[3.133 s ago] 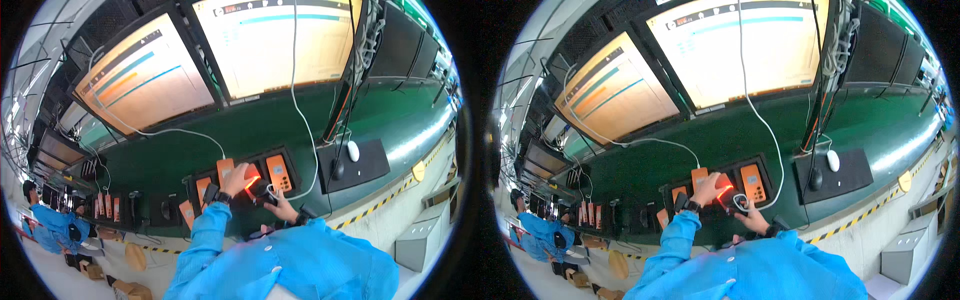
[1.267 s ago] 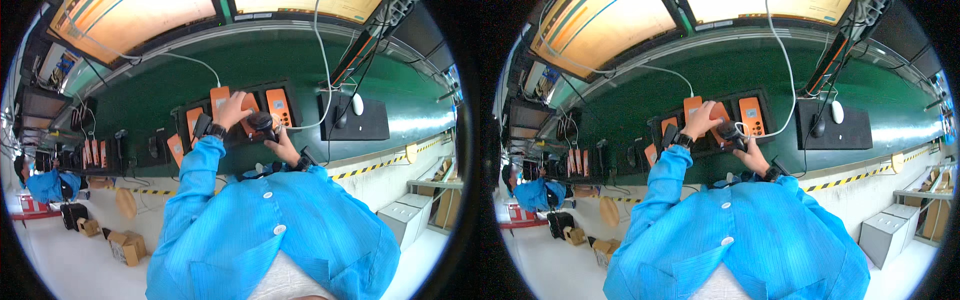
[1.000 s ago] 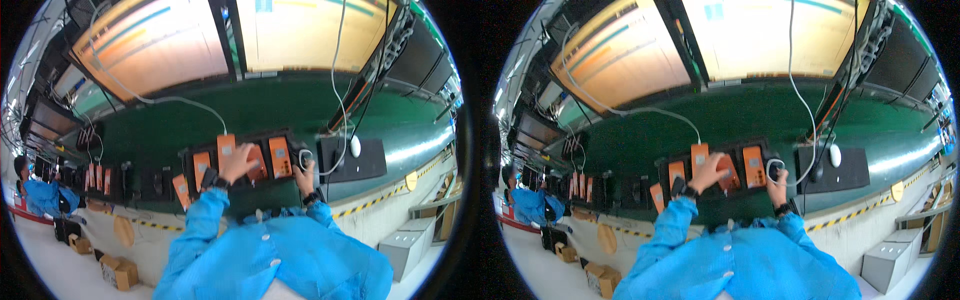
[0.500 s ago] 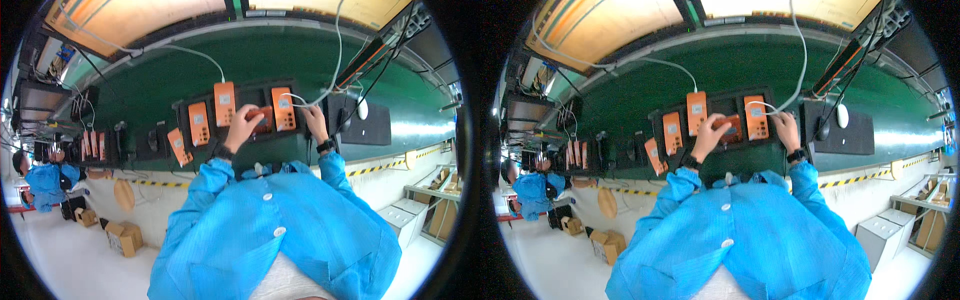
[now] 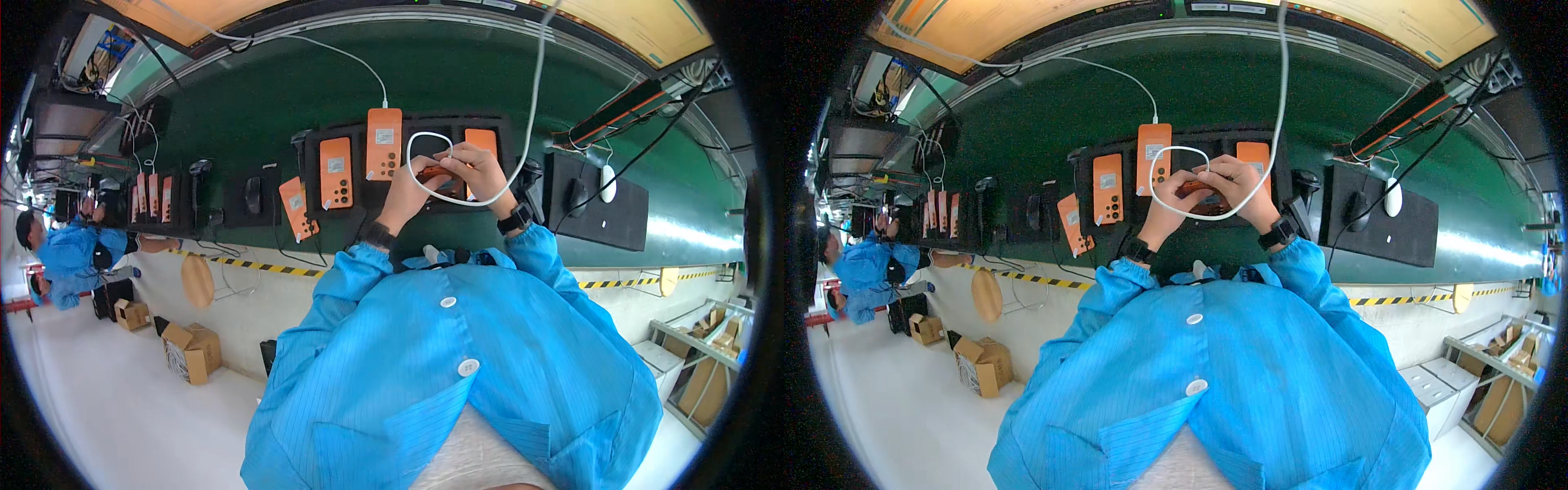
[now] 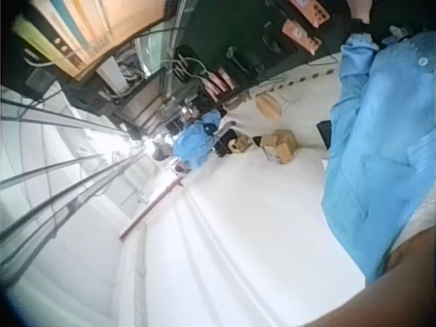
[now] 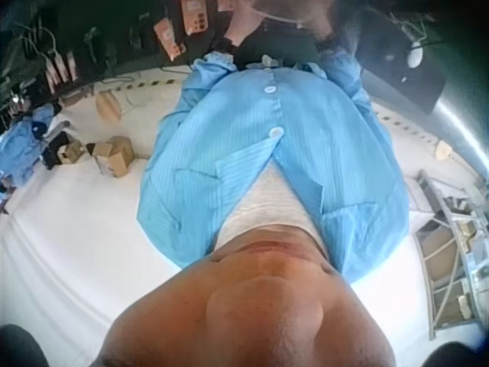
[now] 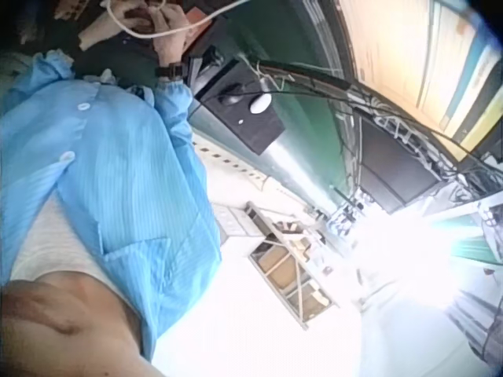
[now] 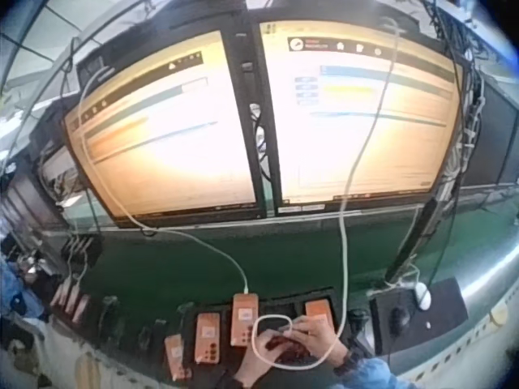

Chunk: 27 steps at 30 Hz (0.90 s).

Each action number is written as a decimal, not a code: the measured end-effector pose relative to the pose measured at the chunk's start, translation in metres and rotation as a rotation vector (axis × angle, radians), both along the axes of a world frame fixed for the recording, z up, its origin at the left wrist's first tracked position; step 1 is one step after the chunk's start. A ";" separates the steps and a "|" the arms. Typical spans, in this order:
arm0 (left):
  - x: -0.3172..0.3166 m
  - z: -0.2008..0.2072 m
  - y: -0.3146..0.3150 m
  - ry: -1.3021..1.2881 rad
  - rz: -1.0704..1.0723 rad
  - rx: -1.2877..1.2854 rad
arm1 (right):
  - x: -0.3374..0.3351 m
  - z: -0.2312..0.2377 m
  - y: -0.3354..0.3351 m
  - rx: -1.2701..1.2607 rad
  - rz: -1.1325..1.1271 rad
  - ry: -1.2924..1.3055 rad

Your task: Scanning barcodes and connecting charging cables to mobile devices on a testing rack in a factory setting.

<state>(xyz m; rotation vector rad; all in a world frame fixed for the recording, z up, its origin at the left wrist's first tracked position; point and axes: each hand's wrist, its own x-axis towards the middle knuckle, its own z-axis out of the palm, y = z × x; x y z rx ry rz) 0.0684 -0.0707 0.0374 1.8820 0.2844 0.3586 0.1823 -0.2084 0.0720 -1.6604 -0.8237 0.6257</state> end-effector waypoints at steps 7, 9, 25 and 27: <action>0.000 -0.005 0.002 -0.057 -0.009 -0.179 | -0.002 0.002 0.003 0.006 0.053 -0.241; 0.000 -0.011 0.006 -0.073 0.012 0.077 | -0.001 0.003 0.007 0.045 0.092 -0.351; -0.301 -0.072 0.090 0.306 0.491 -0.192 | -0.030 -0.093 0.089 -0.211 -0.308 -0.668; -0.342 -0.081 0.105 0.338 0.545 -0.268 | -0.108 -0.085 0.123 -0.266 -0.052 -0.430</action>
